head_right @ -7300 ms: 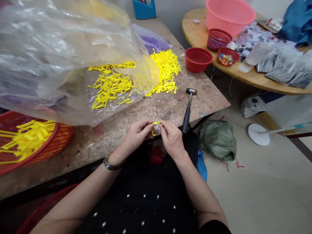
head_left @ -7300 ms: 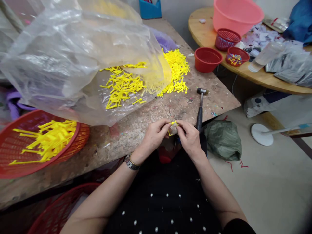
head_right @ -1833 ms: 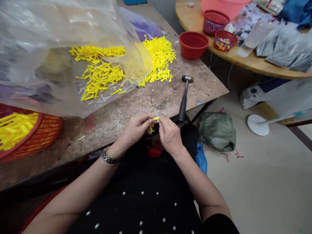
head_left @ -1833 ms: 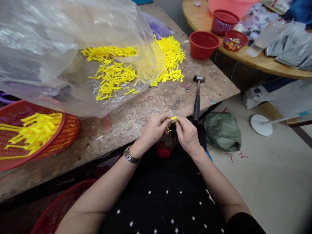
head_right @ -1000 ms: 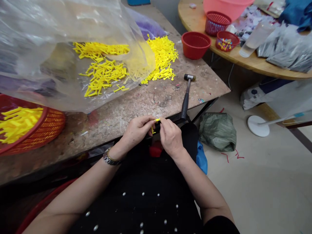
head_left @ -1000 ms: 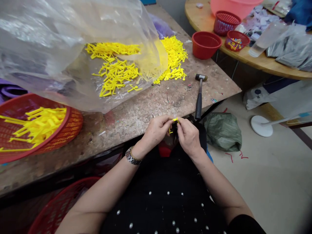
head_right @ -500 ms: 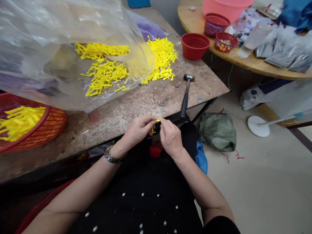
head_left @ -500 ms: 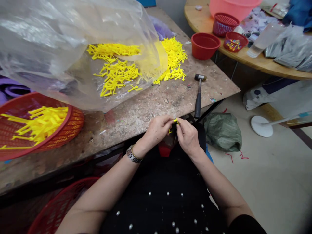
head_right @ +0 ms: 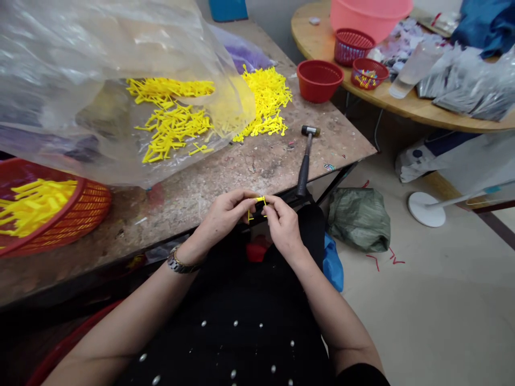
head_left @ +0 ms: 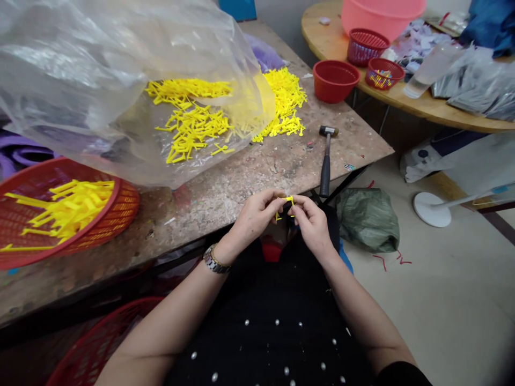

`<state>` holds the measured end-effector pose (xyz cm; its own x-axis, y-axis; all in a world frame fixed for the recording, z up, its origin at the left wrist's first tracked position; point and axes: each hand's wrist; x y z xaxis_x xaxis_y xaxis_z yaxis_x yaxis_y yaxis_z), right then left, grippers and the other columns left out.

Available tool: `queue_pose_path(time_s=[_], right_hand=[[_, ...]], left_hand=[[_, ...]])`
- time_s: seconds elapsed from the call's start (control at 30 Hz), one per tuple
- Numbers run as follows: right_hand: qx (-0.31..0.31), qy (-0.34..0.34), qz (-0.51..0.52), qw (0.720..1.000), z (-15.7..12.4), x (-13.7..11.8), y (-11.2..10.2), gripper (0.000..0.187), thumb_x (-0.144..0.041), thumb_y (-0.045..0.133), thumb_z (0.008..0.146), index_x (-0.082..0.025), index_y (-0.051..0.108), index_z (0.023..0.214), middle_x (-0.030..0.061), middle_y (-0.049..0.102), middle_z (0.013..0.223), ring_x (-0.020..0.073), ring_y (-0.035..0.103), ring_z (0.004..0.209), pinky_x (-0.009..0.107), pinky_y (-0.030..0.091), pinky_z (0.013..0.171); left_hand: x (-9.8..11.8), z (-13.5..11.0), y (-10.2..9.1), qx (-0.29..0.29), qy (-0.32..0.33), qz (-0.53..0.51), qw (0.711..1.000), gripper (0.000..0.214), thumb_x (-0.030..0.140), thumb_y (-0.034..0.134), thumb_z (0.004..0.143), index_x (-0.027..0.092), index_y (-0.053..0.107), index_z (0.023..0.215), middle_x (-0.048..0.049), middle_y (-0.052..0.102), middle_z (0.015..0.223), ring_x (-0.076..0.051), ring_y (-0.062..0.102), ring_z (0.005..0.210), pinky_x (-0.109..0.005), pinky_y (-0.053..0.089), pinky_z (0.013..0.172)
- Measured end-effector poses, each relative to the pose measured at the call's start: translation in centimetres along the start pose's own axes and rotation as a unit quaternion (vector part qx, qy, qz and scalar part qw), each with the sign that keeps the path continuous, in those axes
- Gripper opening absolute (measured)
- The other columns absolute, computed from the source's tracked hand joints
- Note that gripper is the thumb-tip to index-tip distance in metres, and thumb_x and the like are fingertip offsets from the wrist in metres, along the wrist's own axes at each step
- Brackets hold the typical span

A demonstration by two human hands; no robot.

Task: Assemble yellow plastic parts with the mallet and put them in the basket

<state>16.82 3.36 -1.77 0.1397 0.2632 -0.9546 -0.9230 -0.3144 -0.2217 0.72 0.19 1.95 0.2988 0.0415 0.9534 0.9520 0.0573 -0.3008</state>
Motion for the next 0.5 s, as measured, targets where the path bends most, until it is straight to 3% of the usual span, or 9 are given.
queue_pose_path(time_s=[0.13, 0.3, 0.5], right_hand=[[0.017, 0.055, 0.076, 0.995, 0.15, -0.27, 0.09, 0.024, -0.031, 0.056, 0.091, -0.020, 0.065, 0.110, -0.0026, 0.065, 0.075, 0.0097, 0.055, 0.058, 0.024, 0.047, 0.057], [0.045, 0.059, 0.126, 0.989, 0.32, -0.46, 0.34, 0.023, -0.031, 0.060, 0.088, -0.022, 0.062, 0.109, -0.0034, 0.066, 0.075, 0.0094, 0.057, 0.058, 0.024, 0.049, 0.058], [0.026, 0.047, 0.121, 0.991, 0.47, -0.22, 0.54, 0.024, -0.031, 0.059, 0.089, -0.023, 0.060, 0.112, -0.0025, 0.069, 0.081, 0.0100, 0.062, 0.060, 0.025, 0.053, 0.062]], left_hand=[[0.06, -0.51, -0.04, -0.001, -0.022, -0.034, 0.999, 0.026, 0.038, 0.057, 0.091, 0.016, 0.066, 0.100, -0.0005, 0.062, 0.074, -0.010, 0.058, 0.057, -0.019, 0.050, 0.051], [0.09, -0.82, 0.16, -0.013, -0.052, -0.067, 0.996, 0.026, 0.039, 0.055, 0.090, 0.016, 0.065, 0.092, -0.0014, 0.063, 0.073, -0.011, 0.059, 0.057, -0.020, 0.052, 0.050], [0.47, -0.67, -0.13, 0.017, -0.044, -0.063, 0.997, 0.028, 0.042, 0.056, 0.088, 0.016, 0.064, 0.084, -0.0013, 0.062, 0.068, -0.011, 0.058, 0.053, -0.020, 0.051, 0.048]])
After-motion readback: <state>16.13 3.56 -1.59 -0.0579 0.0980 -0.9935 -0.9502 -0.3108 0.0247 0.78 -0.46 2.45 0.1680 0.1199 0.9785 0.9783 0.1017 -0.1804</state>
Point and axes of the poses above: each hand's wrist, its own z-axis towards the middle knuckle, its own y-axis out of the palm, x = y × z
